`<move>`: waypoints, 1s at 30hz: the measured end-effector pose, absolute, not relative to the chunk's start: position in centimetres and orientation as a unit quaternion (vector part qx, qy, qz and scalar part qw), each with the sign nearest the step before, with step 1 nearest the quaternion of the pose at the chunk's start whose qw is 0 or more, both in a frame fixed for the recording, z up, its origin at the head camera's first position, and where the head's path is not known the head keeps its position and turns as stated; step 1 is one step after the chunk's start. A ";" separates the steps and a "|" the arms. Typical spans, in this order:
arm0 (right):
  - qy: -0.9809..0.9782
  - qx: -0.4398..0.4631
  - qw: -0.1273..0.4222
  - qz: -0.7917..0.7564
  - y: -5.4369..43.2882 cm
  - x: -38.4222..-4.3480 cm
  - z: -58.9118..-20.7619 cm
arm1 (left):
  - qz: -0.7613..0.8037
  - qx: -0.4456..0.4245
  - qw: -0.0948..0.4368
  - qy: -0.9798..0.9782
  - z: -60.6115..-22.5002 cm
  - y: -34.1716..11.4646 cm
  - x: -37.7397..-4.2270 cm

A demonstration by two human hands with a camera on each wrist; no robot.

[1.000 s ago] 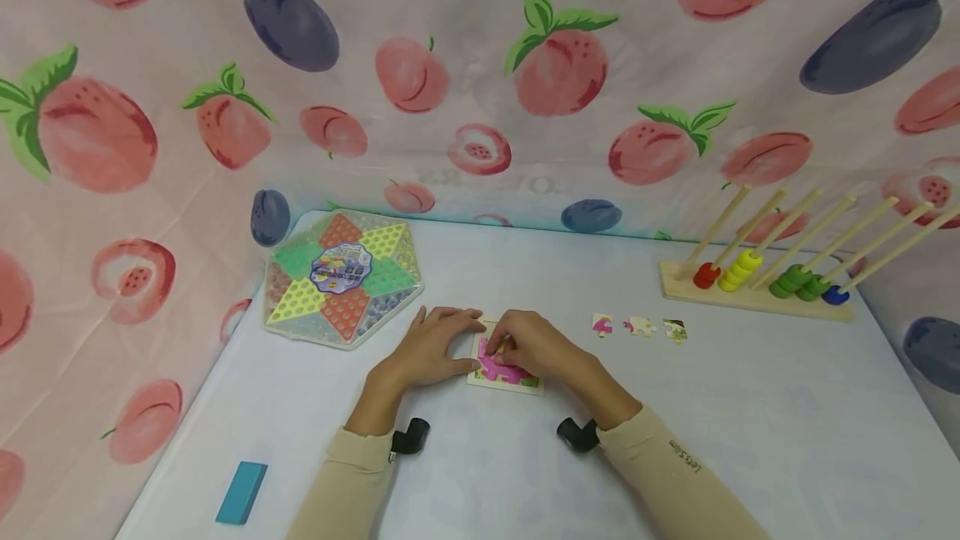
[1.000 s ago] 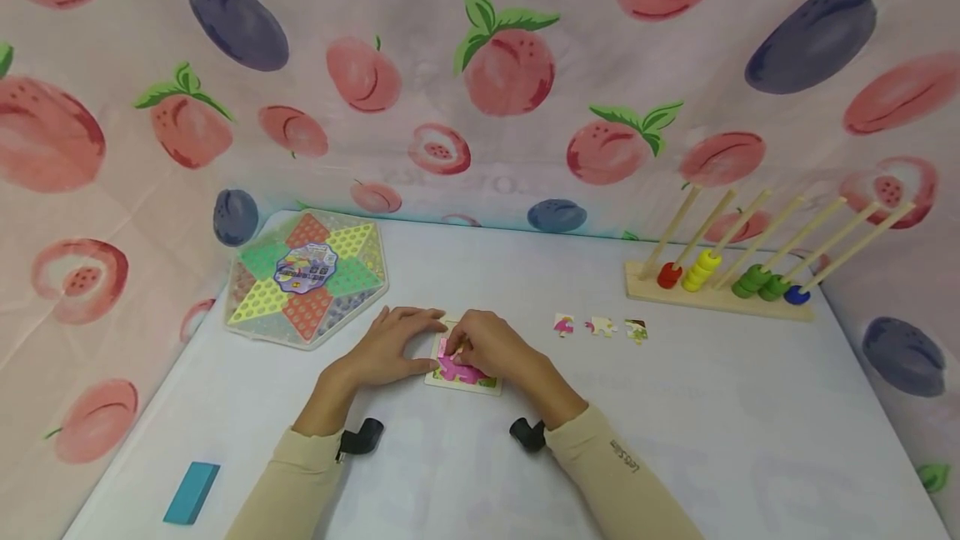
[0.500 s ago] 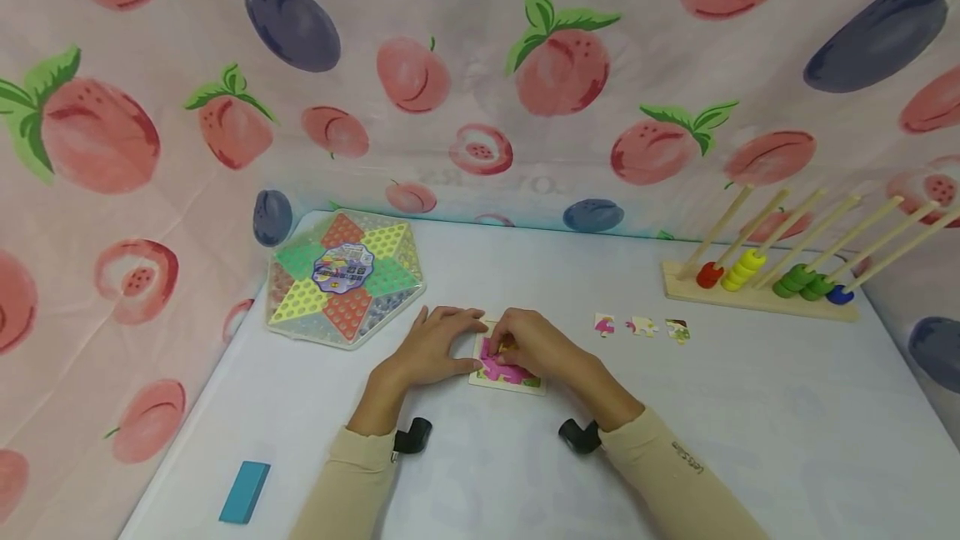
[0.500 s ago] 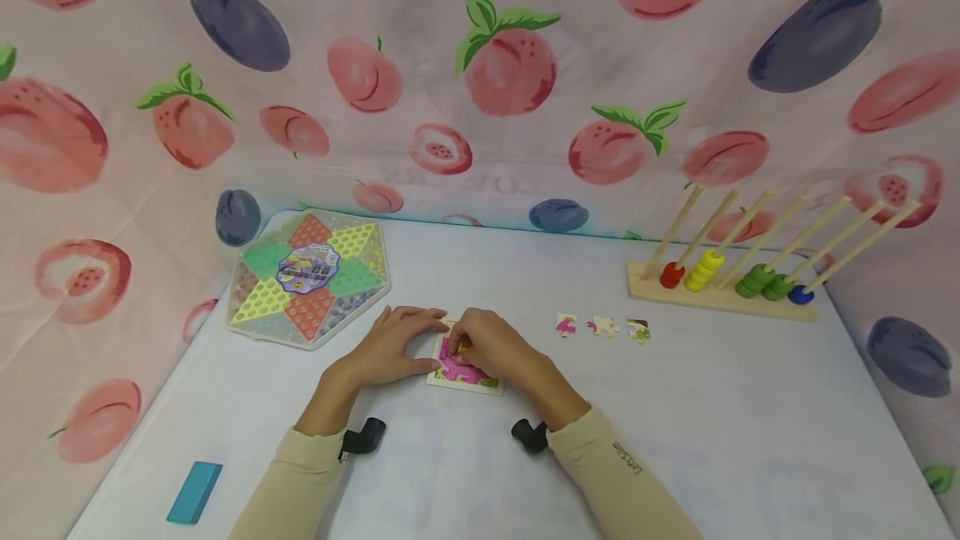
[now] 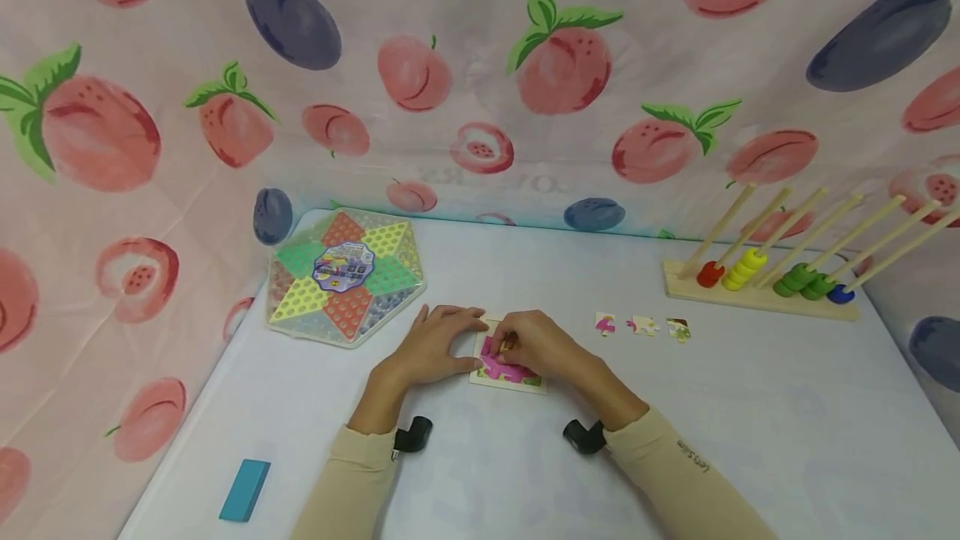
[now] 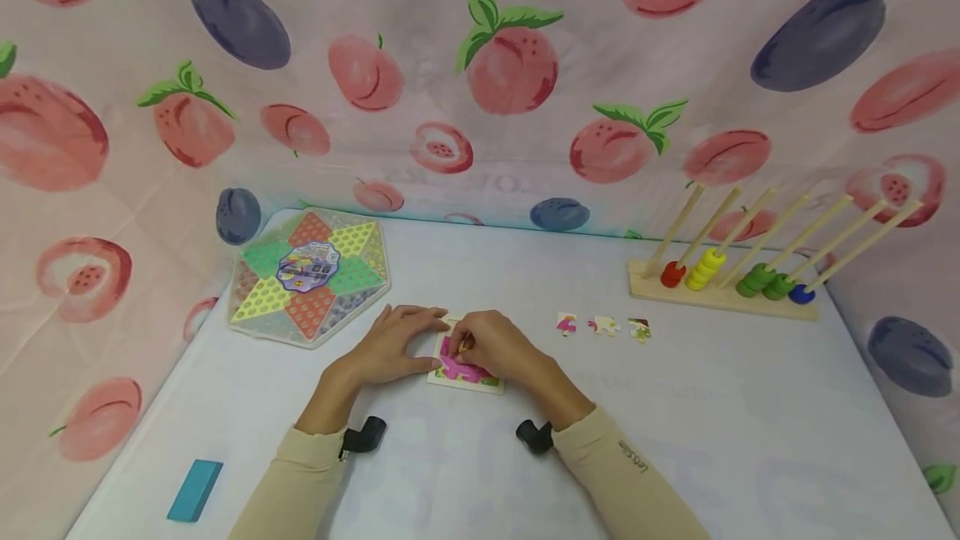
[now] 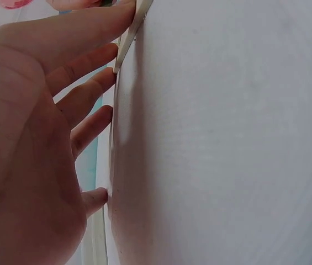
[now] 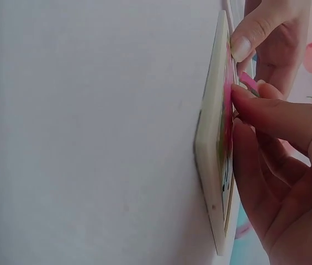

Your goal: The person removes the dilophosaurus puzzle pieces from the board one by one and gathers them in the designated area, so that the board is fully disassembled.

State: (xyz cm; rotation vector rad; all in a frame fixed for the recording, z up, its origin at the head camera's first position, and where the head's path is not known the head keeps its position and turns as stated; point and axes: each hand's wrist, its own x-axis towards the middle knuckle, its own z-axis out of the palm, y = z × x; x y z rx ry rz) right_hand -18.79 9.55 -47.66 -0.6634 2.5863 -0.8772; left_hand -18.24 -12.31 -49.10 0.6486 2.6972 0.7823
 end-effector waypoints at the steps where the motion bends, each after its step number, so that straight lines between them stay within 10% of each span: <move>1: 0.907 -0.234 0.162 -0.310 9.5 -18.7 -47.7 | 0.269 0.224 0.129 0.928 -49.1 -12.3 -18.2; 30: 0.860 -0.098 0.137 -0.482 21.9 -17.0 -45.5 | 0.265 0.231 0.120 0.928 -48.9 -12.3 -18.1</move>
